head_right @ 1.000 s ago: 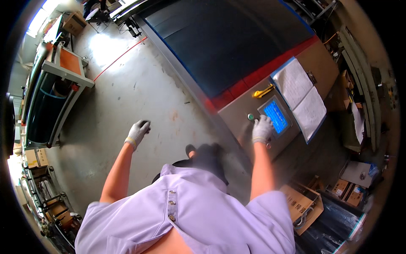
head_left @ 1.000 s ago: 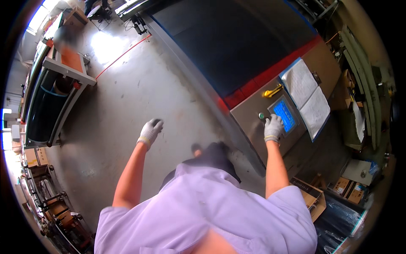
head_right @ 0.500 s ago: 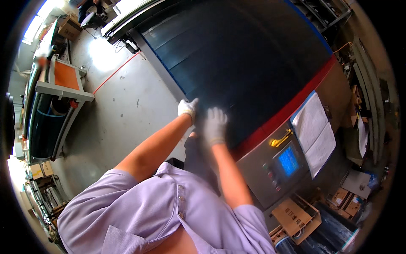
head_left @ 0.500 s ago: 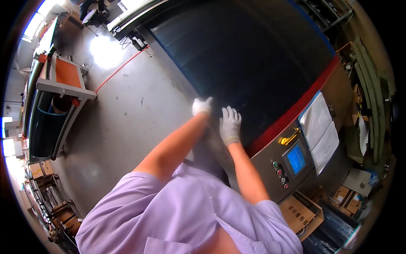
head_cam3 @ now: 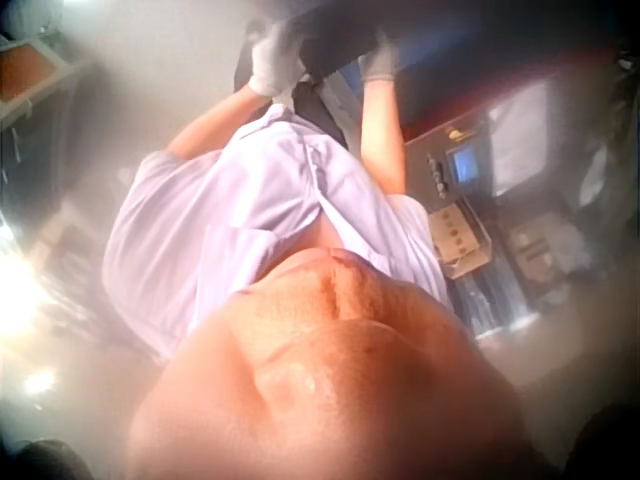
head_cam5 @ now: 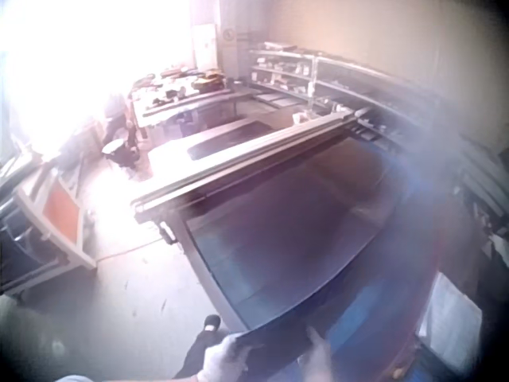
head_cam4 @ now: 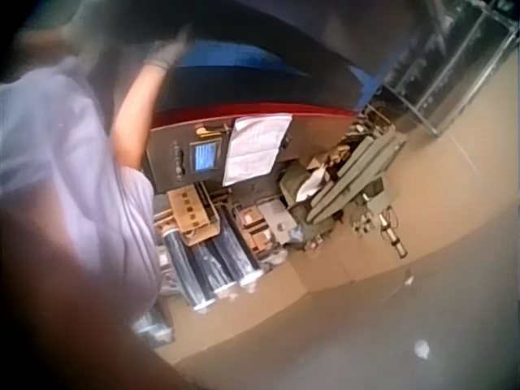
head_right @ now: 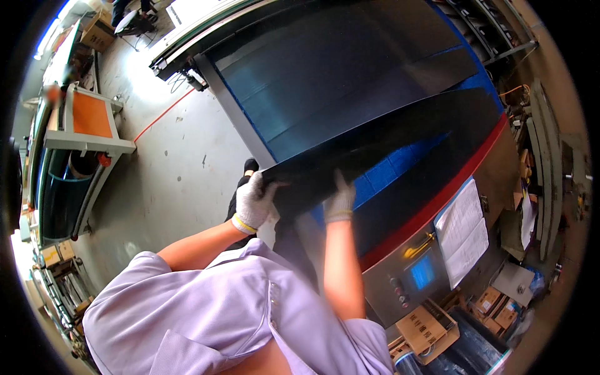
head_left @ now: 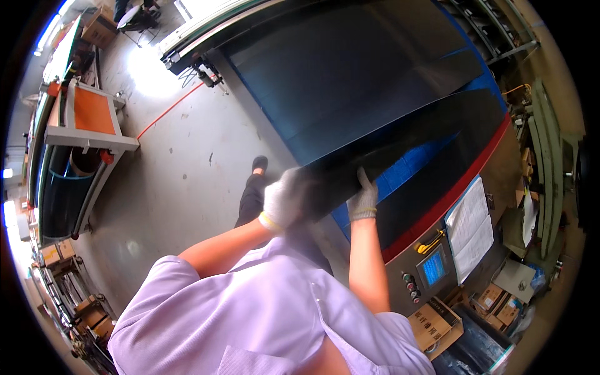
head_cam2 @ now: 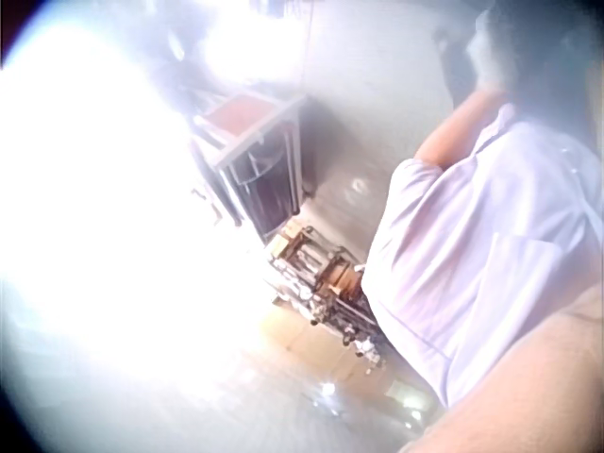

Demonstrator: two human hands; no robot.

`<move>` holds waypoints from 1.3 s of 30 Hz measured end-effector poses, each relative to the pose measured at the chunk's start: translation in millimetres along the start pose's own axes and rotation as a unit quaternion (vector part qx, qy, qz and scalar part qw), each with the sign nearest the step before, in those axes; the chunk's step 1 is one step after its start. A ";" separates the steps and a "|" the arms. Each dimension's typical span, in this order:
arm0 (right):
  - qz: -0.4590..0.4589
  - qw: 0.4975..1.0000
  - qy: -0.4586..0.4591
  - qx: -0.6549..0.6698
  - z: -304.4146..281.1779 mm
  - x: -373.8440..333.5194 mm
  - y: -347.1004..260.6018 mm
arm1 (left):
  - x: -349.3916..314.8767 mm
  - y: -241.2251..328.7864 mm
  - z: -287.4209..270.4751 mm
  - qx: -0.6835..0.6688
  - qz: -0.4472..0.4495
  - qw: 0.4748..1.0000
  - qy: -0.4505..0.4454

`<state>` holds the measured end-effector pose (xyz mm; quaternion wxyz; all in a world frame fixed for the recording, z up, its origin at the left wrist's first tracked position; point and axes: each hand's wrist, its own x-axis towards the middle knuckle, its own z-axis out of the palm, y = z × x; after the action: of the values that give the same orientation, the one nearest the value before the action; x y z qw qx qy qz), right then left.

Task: The person places a large solar panel onto a cutting machine and operates the control panel to cut the panel. They then remove the cut section, mark the remaining panel with a marker, and place the piece on a nearby table.

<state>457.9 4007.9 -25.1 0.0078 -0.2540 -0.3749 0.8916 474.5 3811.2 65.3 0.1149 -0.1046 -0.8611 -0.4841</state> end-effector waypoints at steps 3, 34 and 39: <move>0.031 0.999 0.038 0.004 24.8 31.4 27.0 | 14.1 -38.5 -32.1 0.034 0.001 0.999 -0.036; -0.053 0.783 0.272 -0.556 115.0 185.2 68.9 | 85.8 -312.9 -0.6 -0.272 -0.424 0.846 -0.174; -0.095 0.783 0.256 -0.559 74.0 162.1 96.0 | 98.3 -271.8 -36.3 -0.308 -0.466 0.799 -0.224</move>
<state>299.7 3922.8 -118.4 0.0453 -0.3960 -0.8139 0.4227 305.3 3648.4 -107.0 -0.3589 0.1741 -0.6132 -0.6818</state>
